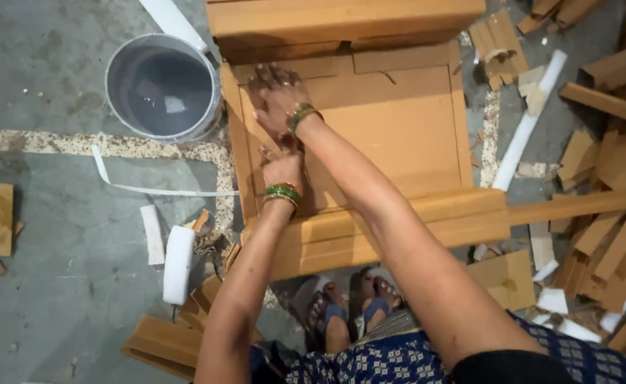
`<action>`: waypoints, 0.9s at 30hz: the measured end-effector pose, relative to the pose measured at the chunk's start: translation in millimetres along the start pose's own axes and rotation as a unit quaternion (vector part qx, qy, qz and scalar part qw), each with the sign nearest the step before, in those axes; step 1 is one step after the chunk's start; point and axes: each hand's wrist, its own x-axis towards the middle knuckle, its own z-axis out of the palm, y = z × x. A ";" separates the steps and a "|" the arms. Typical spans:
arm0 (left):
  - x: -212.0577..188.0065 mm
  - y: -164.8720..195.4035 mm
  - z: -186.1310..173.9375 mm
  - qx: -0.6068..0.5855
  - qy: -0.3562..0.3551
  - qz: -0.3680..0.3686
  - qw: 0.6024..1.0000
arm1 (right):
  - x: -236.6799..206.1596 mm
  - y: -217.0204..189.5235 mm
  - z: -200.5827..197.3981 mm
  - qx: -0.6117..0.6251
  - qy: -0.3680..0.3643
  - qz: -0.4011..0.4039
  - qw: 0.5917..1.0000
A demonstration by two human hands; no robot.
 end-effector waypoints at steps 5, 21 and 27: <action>-1.9 -0.6 -6.3 -0.141 -0.146 -0.128 0.971 | 3.3 -30.1 -8.9 0.025 -0.050 0.046 0.997; -9.2 -8.0 -45.3 -0.011 -0.194 0.018 0.981 | -31.1 19.6 -28.7 0.104 -0.108 0.129 0.980; -7.5 9.8 -34.9 0.082 -0.143 0.034 0.986 | -37.0 22.9 -26.0 0.112 -0.078 0.115 0.984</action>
